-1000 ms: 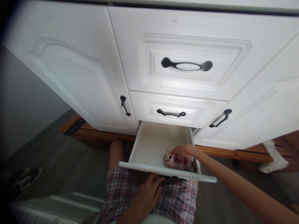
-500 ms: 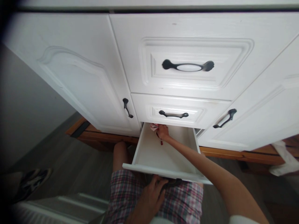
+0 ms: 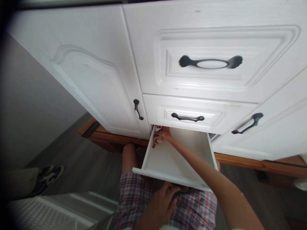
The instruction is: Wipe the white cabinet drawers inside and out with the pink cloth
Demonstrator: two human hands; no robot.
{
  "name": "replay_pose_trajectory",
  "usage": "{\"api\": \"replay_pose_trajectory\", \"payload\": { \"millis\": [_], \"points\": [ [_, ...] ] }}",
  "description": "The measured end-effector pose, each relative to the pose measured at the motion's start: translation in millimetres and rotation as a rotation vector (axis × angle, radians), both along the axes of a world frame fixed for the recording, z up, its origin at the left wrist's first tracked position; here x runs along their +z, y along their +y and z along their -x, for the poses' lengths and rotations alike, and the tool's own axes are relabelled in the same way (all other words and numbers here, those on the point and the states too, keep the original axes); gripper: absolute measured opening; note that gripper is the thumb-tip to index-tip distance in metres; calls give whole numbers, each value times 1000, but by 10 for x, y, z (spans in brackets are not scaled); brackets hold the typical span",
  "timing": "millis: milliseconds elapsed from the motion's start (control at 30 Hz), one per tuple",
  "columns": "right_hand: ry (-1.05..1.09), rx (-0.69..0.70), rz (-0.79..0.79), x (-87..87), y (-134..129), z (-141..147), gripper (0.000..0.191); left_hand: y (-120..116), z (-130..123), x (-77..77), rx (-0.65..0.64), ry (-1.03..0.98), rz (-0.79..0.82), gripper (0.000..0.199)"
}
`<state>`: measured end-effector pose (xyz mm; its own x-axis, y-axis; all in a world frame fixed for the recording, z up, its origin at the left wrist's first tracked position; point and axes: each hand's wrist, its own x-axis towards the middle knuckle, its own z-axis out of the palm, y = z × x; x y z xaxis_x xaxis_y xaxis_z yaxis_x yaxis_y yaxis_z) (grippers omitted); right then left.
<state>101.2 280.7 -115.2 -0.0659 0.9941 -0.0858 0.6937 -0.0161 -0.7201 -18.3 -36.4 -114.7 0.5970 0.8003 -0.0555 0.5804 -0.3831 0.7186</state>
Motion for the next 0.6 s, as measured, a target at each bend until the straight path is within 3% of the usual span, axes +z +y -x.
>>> {"api": "replay_pose_trajectory", "payload": {
  "millis": [167, 400, 500, 600],
  "points": [
    [69, 82, 173, 4, -363, -114, 38, -3, 2, -7, -10, -19, -25, 50],
    [228, 445, 387, -33, -1012, -57, 39, -71, -105, -95, 77, -32, -51, 42],
    [217, 612, 471, -19, -1126, -57, 35, -68, -97, -91, 73, -53, -54, 43],
    [55, 710, 421, 31, -1132, -61, 29, -55, -69, -67, 63, -59, -48, 45]
  ]
}}
